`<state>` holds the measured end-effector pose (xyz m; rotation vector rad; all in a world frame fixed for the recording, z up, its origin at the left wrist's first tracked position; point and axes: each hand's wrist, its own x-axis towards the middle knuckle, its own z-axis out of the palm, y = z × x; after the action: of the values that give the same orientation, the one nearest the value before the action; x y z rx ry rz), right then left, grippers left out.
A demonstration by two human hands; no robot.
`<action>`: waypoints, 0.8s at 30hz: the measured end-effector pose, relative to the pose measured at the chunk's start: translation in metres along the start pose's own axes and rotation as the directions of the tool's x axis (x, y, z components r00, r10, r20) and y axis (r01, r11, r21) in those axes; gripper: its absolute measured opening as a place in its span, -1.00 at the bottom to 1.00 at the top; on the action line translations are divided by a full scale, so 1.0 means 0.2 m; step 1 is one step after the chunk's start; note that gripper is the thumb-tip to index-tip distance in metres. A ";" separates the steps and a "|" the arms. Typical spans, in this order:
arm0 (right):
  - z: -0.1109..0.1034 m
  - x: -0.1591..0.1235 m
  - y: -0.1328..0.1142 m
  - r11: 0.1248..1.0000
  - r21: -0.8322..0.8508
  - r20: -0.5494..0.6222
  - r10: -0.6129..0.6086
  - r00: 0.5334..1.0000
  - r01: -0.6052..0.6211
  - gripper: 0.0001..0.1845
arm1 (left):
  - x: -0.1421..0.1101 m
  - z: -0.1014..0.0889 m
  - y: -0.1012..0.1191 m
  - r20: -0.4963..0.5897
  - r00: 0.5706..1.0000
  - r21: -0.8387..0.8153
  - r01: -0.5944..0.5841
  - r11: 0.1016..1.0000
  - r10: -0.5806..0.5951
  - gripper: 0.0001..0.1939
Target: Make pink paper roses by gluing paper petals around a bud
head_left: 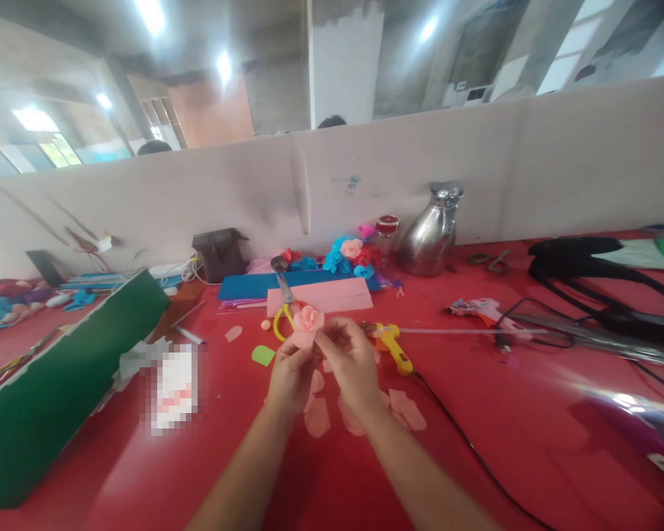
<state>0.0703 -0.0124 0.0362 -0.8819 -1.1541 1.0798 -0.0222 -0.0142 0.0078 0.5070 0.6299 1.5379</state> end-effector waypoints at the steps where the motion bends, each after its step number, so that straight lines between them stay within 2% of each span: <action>1: 0.00 0.00 0.00 1.000 0.010 -0.001 0.003 1.000 -0.003 -0.84 | 0.00 0.00 0.00 0.001 1.000 0.002 -0.003 1.000 0.003 -0.89; 10: -0.01 0.02 -0.01 0.993 0.107 -0.020 0.046 0.999 -0.044 -0.83 | 0.00 0.00 0.00 -0.006 1.000 -0.006 0.016 1.000 -0.016 -0.86; 15: -0.02 0.03 -0.02 0.971 0.194 0.012 0.143 0.990 -0.143 -0.80 | -0.01 0.00 0.00 0.014 0.998 0.021 0.064 0.998 -0.065 -0.86; 19: -0.03 0.04 -0.01 0.939 0.264 0.050 0.213 0.976 -0.218 -0.81 | -0.01 0.00 0.00 0.024 0.998 0.051 0.055 0.997 -0.056 -0.85; 24: -0.02 0.03 -0.02 0.965 0.199 -0.065 0.185 0.981 -0.169 -0.93 | 0.01 -0.02 -0.01 0.000 1.000 0.052 -0.016 0.999 0.016 -0.87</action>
<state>0.0751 -0.0084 0.0401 -0.8805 -0.8972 1.2667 -0.0231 -0.0130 0.0038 0.5522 0.6688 1.5402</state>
